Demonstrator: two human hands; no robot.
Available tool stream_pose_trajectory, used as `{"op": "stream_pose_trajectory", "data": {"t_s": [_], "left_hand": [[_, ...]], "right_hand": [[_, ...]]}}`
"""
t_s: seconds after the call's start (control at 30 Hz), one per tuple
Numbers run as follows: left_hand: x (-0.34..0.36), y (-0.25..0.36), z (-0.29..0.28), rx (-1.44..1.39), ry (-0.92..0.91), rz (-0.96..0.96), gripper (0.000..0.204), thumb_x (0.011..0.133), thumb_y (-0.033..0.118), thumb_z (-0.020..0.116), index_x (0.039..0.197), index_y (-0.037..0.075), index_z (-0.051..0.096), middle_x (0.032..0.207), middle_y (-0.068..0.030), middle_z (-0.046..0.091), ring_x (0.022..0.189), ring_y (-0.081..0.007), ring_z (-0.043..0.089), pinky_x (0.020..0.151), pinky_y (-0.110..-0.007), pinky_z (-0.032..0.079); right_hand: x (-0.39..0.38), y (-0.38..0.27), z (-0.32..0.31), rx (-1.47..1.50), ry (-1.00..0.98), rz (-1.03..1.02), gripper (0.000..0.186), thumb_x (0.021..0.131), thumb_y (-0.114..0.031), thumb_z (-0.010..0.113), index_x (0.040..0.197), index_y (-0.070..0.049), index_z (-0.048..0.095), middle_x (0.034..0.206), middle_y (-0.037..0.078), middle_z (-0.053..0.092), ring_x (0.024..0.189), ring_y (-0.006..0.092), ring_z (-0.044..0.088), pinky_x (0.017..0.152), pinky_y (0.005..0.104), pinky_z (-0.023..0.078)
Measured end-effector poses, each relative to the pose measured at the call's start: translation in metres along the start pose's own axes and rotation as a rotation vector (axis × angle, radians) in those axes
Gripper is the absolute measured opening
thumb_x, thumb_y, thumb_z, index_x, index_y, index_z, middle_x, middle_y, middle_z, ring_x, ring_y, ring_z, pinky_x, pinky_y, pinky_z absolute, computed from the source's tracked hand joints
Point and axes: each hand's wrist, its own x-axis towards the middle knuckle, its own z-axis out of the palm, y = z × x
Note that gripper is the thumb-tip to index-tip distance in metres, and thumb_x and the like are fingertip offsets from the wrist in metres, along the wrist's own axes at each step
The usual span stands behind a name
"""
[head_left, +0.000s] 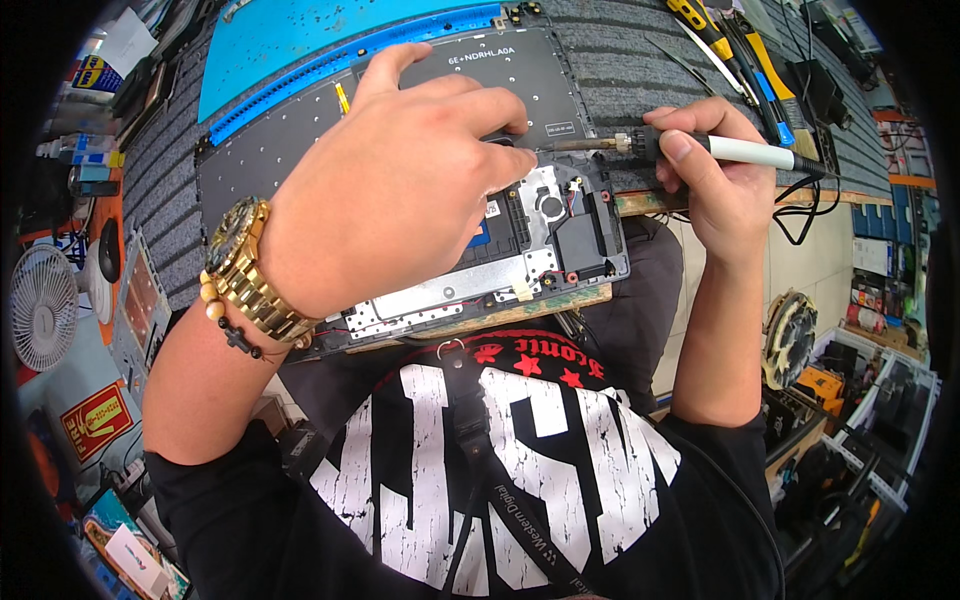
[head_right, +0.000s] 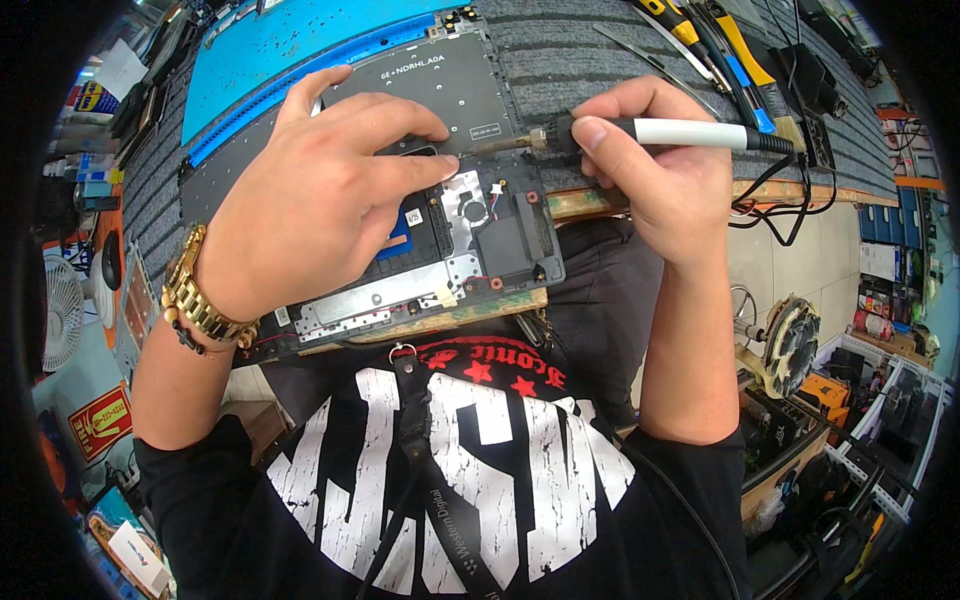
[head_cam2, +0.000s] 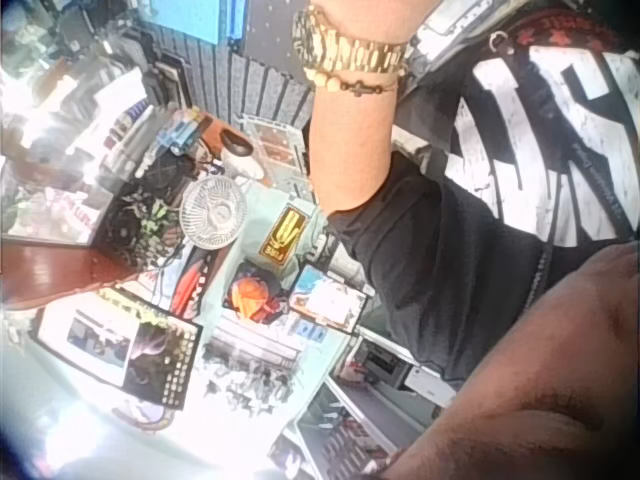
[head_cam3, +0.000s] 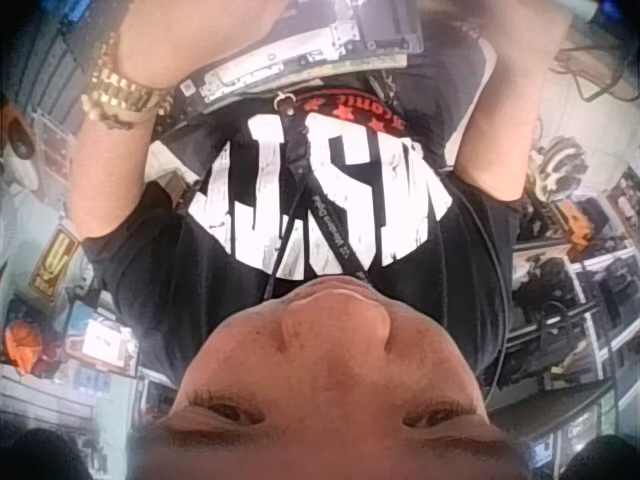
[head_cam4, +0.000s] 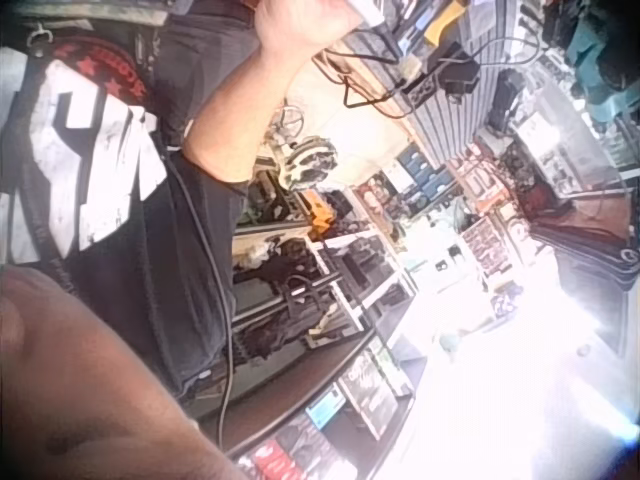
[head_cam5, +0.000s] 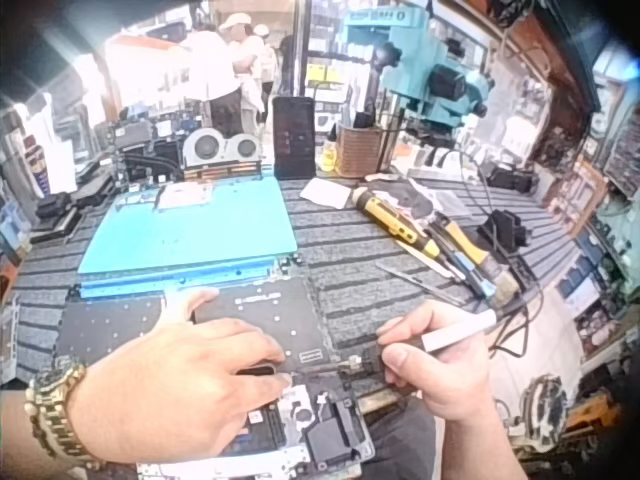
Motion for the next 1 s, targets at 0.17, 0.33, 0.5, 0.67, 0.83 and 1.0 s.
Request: {"op": "stream_pose_trajectory", "data": {"t_s": [0.17,0.33,0.5,0.67,0.83,1.0], "left_hand": [[0.000,0.000,0.000,-0.001,0.001,-0.003,0.041,0.084,-0.002,0.078,0.122,0.014,0.085,0.130,-0.0022,0.074,0.127,-0.0231,0.070,0.127,-0.061,0.036],[0.000,0.001,-0.001,0.002,-0.004,-0.003,0.041,0.085,-0.002,0.077,0.122,0.014,0.085,0.130,-0.0024,0.074,0.128,-0.0231,0.070,0.127,-0.062,0.036],[0.000,0.001,-0.001,-0.001,-0.008,-0.006,0.042,0.085,-0.001,0.077,0.123,0.014,0.085,0.131,-0.0026,0.074,0.128,-0.0233,0.070,0.127,-0.062,0.036],[0.000,0.002,-0.001,0.006,-0.007,0.002,0.042,0.084,-0.001,0.078,0.123,0.013,0.084,0.131,-0.0027,0.074,0.128,-0.0235,0.070,0.127,-0.061,0.036],[0.000,0.003,-0.002,0.000,-0.015,-0.002,0.041,0.083,-0.001,0.079,0.122,0.013,0.084,0.131,-0.0029,0.074,0.129,-0.0234,0.069,0.127,-0.061,0.036],[0.003,0.007,-0.004,0.006,0.024,0.041,0.037,0.082,-0.001,0.079,0.118,0.007,0.083,0.133,-0.0034,0.073,0.131,-0.0248,0.068,0.126,-0.063,0.036]], "right_hand": [[0.000,0.001,0.000,0.001,-0.001,-0.003,0.010,0.100,-0.006,0.082,0.106,0.001,0.077,0.082,0.002,0.074,0.070,0.0072,0.066,0.061,0.0233,0.049],[0.000,0.001,-0.001,-0.001,0.002,-0.006,0.010,0.100,-0.006,0.082,0.106,0.001,0.076,0.083,0.002,0.074,0.070,0.0071,0.066,0.062,0.0232,0.049],[0.000,0.000,-0.001,0.008,-0.016,0.000,0.010,0.100,-0.006,0.082,0.106,0.001,0.076,0.083,0.002,0.074,0.071,0.0071,0.066,0.061,0.0235,0.048],[0.000,0.001,0.000,0.031,-0.015,0.000,0.010,0.100,-0.004,0.082,0.106,0.001,0.076,0.083,0.002,0.074,0.071,0.0072,0.066,0.062,0.0235,0.048],[0.000,0.001,-0.001,0.031,0.005,0.008,0.010,0.101,-0.005,0.082,0.106,0.001,0.076,0.082,0.002,0.074,0.070,0.0076,0.066,0.062,0.0240,0.049],[0.005,0.018,-0.017,0.380,0.178,-0.087,0.013,0.104,-0.008,0.078,0.112,0.001,0.075,0.091,0.008,0.075,0.070,0.0120,0.065,0.063,0.0273,0.052]]}}
